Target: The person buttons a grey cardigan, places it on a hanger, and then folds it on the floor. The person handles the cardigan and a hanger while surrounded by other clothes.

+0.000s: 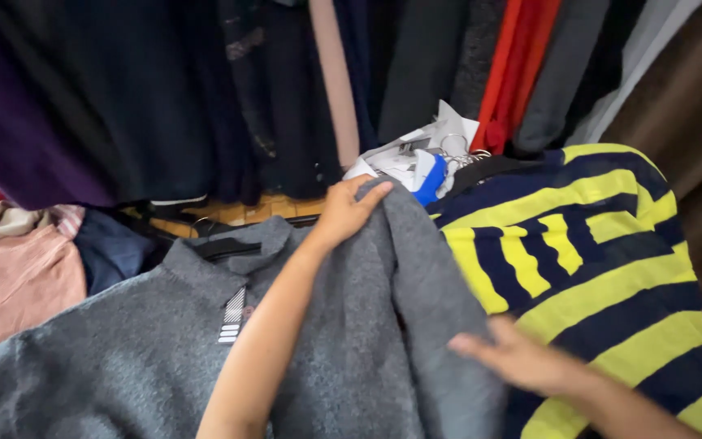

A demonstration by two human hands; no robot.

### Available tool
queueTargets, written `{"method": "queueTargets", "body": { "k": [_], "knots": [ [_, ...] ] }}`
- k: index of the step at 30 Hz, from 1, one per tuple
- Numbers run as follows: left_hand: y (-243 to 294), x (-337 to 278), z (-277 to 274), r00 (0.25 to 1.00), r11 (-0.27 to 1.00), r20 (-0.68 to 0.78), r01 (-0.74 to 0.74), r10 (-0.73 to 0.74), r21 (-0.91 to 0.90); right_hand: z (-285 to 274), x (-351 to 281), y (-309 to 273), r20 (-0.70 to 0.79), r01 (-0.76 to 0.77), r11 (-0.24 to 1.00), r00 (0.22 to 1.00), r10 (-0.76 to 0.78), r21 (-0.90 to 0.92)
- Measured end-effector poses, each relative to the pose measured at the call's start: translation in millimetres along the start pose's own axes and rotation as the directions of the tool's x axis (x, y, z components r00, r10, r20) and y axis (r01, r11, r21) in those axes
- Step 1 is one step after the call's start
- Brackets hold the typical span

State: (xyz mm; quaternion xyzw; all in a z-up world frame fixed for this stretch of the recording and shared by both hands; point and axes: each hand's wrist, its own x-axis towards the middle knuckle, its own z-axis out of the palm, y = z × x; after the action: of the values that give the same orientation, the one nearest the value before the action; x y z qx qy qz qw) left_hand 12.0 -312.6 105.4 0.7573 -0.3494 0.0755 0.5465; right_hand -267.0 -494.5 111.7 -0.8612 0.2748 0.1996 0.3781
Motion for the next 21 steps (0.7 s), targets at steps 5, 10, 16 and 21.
{"method": "queueTargets", "body": {
  "k": [5, 10, 16, 21],
  "knots": [
    [10, 0, 9, 0.986, 0.991, 0.132, 0.085, -0.099, 0.108, -135, 45, 53, -0.193, 0.031, 0.972, 0.981, 0.015, 0.233],
    [-9, 0, 53, 0.958, 0.855, 0.268, -0.05, -0.105, 0.516, -173, 123, 108, -0.387, 0.275, 0.937, 0.905, -0.176, 0.217],
    [0, 8, 88, 0.962, 0.896, 0.272, -0.128, 0.009, 0.426, -165, 150, 124, -0.108, 0.224, 0.96, 0.972, -0.208, 0.169],
    [11, 13, 105, 0.911, 0.862, 0.408, -0.152, -0.068, 0.484, -169, 151, 145, 0.055, 0.294, 0.912, 0.945, -0.322, 0.286]
  ]
}}
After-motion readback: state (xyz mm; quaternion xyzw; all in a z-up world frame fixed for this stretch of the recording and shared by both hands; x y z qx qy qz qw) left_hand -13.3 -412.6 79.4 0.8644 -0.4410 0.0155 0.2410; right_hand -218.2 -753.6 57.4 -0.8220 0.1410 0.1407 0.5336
